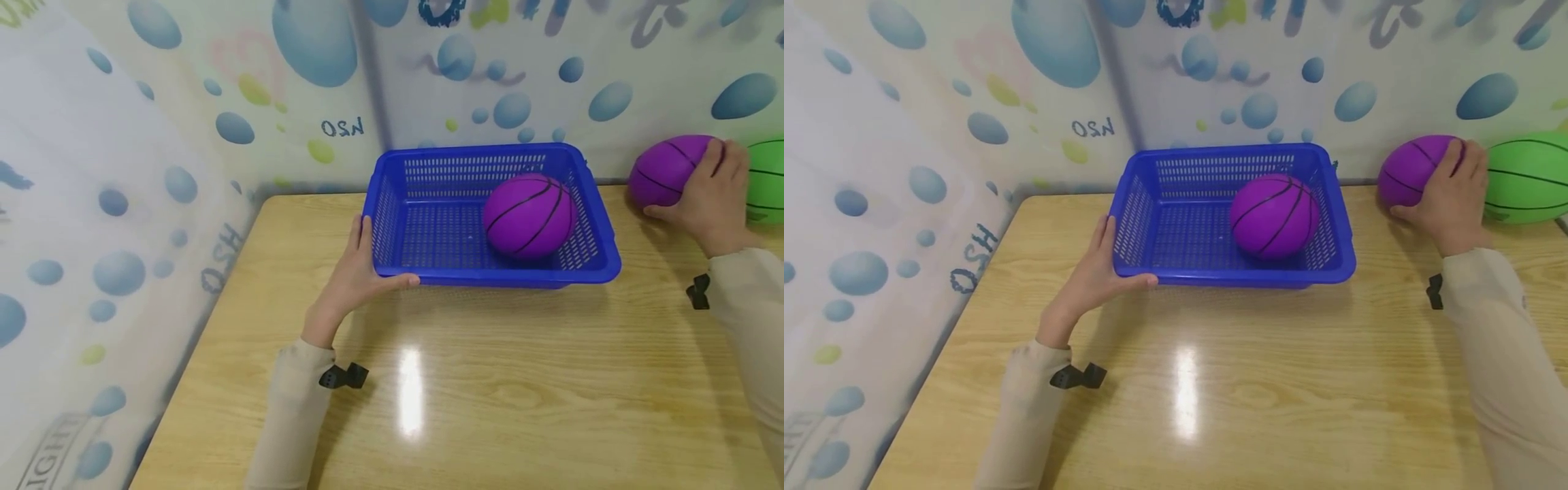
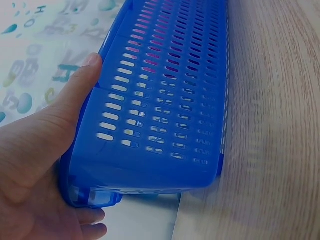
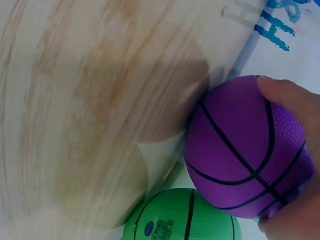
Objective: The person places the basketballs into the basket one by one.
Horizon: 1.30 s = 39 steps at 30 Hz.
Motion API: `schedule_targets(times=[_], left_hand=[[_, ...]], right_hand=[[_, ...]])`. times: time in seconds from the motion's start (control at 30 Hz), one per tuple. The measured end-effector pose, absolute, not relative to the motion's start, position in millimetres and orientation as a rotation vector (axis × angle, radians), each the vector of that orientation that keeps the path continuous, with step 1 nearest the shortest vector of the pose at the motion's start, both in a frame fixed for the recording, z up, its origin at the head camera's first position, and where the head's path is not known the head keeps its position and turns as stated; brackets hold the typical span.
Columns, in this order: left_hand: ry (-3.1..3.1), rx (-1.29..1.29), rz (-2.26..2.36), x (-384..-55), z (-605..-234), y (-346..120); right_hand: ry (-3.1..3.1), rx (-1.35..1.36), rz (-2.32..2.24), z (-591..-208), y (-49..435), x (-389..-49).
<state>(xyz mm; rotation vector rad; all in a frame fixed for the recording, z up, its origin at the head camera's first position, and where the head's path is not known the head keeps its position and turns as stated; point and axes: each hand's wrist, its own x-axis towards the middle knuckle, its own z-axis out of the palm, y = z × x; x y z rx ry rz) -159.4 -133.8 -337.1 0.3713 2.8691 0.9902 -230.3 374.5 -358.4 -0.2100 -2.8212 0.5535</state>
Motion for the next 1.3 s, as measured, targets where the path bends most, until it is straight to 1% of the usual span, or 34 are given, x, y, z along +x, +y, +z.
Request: schedule_targets(times=[0.13,0.33,0.6,0.9,1.3], left_hand=[[2.861,0.361,0.981,-158.6,-336.6,-133.2],[2.874,0.364,0.966,-159.5,-337.0,-133.6],[2.873,0.361,0.973,-158.5,-337.6,-133.3],[2.871,0.370,0.984,-159.0,-336.2,-132.6],[2.874,0.350,0.960,-158.0,-336.6,-132.9]], right_hand=[[-2.807,-0.262,0.571,-361.5,373.4,-230.7],[-2.717,-0.201,0.504,-364.4,372.3,-231.4],[-2.766,-0.253,0.566,-362.3,373.8,-228.5],[-2.471,-0.058,0.676,-351.3,374.7,-225.6],[-2.353,0.057,0.747,-330.8,357.2,-221.3]])
